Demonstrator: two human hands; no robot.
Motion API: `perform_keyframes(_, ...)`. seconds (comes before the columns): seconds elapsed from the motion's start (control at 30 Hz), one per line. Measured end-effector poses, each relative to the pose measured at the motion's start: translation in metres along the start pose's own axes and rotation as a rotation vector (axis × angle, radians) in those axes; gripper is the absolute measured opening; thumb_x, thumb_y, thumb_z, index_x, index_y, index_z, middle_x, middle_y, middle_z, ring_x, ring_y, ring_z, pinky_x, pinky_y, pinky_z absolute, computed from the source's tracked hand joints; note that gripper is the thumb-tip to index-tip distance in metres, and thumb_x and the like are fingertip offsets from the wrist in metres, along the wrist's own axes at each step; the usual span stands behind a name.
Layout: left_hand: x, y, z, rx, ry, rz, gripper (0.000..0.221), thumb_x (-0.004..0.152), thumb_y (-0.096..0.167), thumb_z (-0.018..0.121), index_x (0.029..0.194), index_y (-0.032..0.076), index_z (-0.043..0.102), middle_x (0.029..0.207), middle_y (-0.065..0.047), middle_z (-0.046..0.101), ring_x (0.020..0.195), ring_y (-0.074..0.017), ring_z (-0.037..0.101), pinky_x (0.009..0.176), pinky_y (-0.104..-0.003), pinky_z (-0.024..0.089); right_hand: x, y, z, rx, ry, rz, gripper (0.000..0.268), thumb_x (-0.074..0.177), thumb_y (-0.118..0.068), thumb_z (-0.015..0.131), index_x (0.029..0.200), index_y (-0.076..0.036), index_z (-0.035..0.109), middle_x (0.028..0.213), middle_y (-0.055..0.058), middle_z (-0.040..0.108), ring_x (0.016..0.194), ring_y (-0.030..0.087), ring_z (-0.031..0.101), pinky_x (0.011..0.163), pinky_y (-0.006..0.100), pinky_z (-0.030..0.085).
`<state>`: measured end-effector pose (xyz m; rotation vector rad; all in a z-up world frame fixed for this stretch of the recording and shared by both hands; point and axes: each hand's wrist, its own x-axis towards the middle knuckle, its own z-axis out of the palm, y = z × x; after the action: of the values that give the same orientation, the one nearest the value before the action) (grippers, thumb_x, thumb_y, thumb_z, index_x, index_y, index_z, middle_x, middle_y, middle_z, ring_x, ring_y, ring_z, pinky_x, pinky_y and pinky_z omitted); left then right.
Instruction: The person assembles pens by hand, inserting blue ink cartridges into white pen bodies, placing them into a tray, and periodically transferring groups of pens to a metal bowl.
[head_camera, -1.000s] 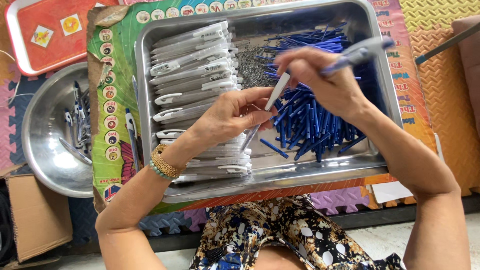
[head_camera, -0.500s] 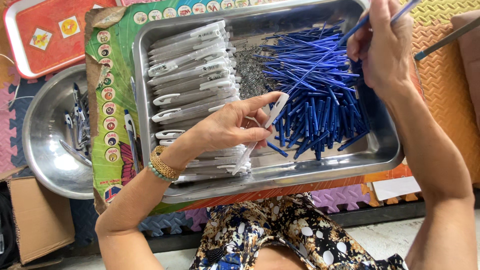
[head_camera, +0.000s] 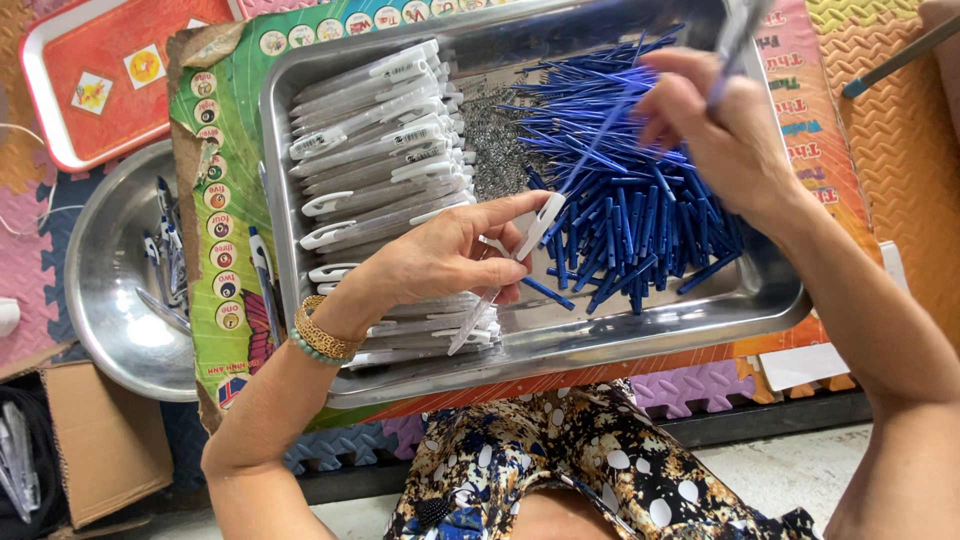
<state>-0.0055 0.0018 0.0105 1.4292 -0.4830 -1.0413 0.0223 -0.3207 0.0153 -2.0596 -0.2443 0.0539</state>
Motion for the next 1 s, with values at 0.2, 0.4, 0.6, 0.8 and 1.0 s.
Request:
perform_keyframes(0.2, -0.005, 0.013, -0.001, 0.214, -0.005, 0.043, 0.084, 0.102, 0.007, 0.064, 0.176, 0.002, 0.024, 0.094, -0.007, 0.076, 0.074, -0.0136, 0.076, 0.072, -0.026, 0.064, 0.018, 0.012, 0.013, 0.583, -0.126, 0.232, 0.026, 0.121, -0.025, 0.062, 0.104, -0.006, 0.066, 0.086, 0.006, 0.07, 0.071, 0.011, 0.07, 0.065, 0.02, 0.061)
perform_keyframes(0.4, -0.009, 0.02, -0.015, 1.245, 0.474, 0.131, 0.026, 0.106, 0.007, 0.073, 0.131, 0.015, 0.077, 0.081, 0.0, 0.071, 0.051, -0.0154, 0.059, 0.041, -0.029, 0.055, 0.011, 0.046, -0.031, 0.499, 0.178, 0.14, 0.025, 0.13, -0.033, 0.059, 0.112, -0.016, 0.066, 0.092, -0.003, 0.071, 0.074, 0.005, 0.072, 0.068, 0.016, 0.063)
perform_keyframes(0.6, 0.036, 0.007, -0.007, 1.878, 0.74, 0.126, 0.016, 0.093, 0.017, 0.089, 0.087, 0.02, 0.075, 0.077, 0.005, 0.066, 0.065, -0.0151, 0.065, 0.045, -0.033, 0.055, -0.004, 0.073, -0.033, 0.178, 0.124, 0.032, 0.026, 0.137, -0.017, 0.056, 0.12, 0.001, 0.063, 0.102, 0.012, 0.071, 0.08, 0.015, 0.072, 0.072, 0.023, 0.063)
perform_keyframes(0.8, 0.061, 0.004, -0.005, 2.065, 0.867, 0.296, 0.007, 0.087, 0.007, 0.082, 0.086, 0.014, 0.081, 0.09, -0.001, 0.065, 0.08, -0.0201, 0.06, 0.072, -0.035, 0.049, -0.019, 0.067, -0.038, -0.635, 0.259, -0.379, 0.067, 0.136, -0.043, 0.041, 0.153, 0.018, 0.063, 0.142, 0.036, 0.062, 0.13, 0.05, 0.058, 0.102, 0.061, 0.045)
perform_keyframes(1.0, 0.035, 0.019, -0.017, 2.021, 0.786, 0.241, 0.007, 0.092, 0.024, 0.088, 0.09, 0.024, 0.081, 0.091, 0.004, 0.072, 0.089, -0.0224, 0.072, 0.083, -0.04, 0.058, -0.027, 0.041, -0.025, -0.564, 0.224, -0.406, 0.056, 0.136, -0.034, 0.044, 0.153, 0.016, 0.065, 0.145, 0.035, 0.061, 0.133, 0.052, 0.062, 0.105, 0.061, 0.046)
